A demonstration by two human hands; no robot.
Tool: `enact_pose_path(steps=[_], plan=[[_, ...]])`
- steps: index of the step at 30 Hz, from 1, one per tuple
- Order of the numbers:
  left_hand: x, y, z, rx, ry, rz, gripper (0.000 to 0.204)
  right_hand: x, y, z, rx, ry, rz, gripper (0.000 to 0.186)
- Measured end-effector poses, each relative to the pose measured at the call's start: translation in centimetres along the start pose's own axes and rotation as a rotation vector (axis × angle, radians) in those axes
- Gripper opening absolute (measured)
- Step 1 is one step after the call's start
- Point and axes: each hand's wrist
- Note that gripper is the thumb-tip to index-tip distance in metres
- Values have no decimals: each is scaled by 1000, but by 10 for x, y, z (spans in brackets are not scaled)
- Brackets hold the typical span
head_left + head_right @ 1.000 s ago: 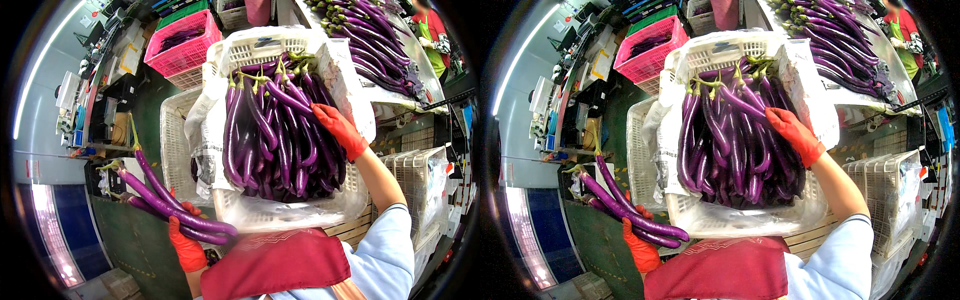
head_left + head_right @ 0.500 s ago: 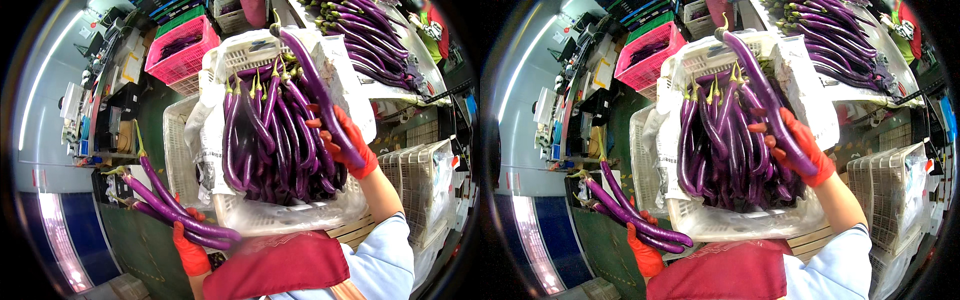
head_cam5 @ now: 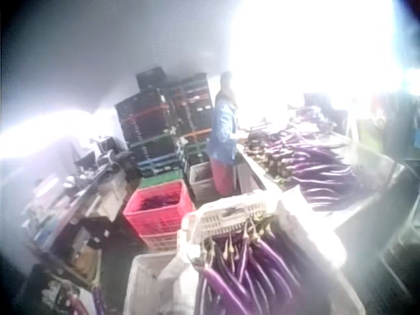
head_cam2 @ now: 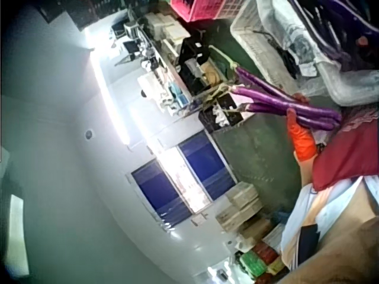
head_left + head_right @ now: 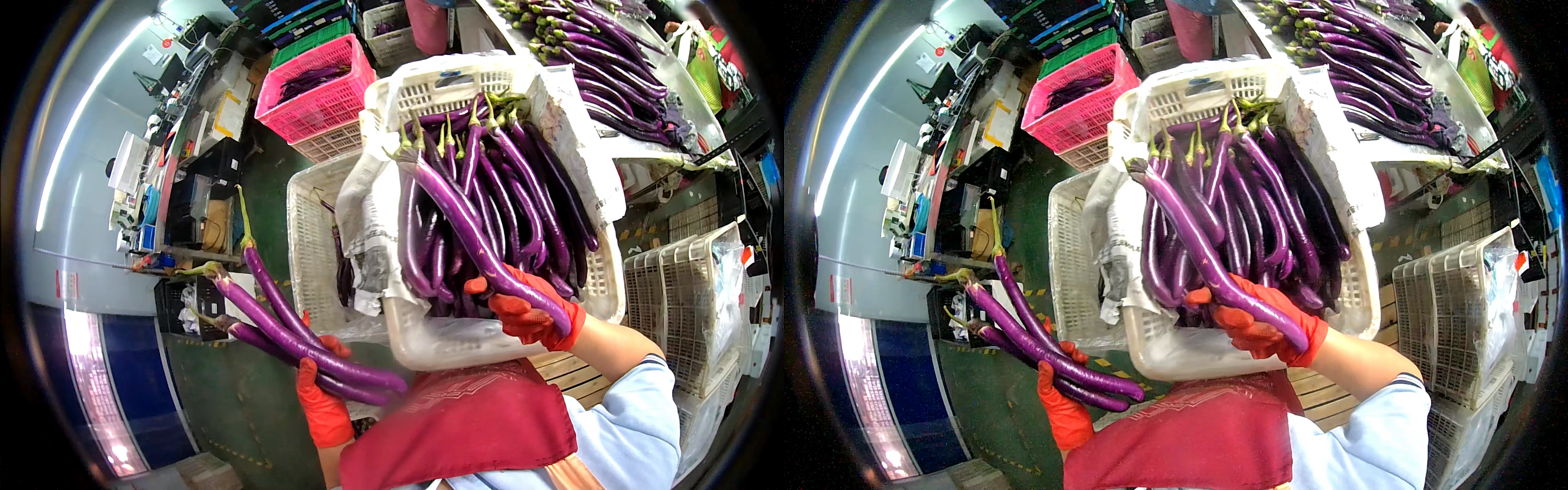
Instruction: The person sorts eggplants from a white crate, removing plastic liners and newspaper, then moves them to a metal table to be further organized by other workers. The person also uses scissors to trim the stems of some eggplants.
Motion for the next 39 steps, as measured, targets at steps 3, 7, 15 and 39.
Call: enact_pose_path(steps=[3, 7, 15, 39], plan=[[7, -13, 28, 3, -5, -17, 86, 23, -28, -5, -142, -74, -2, 47], [17, -27, 78, -59, -23, -10, 82, 67, -71, -45, -763, -441, 209, 45], [54, -42, 182, -84, -97, -56, 75, 211, -113, -13, -869, -796, 633, 51], [149, -3, 98, 158, 131, 314, 52, 140, -4, 54, -2370, -1103, 1414, 35]])
Point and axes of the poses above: each hand's wrist, its own x-axis towards the middle knuckle, its own z-axis out of the back of the hand, y = z × x, and after that the axes turned 14 degrees about -y, right-handed
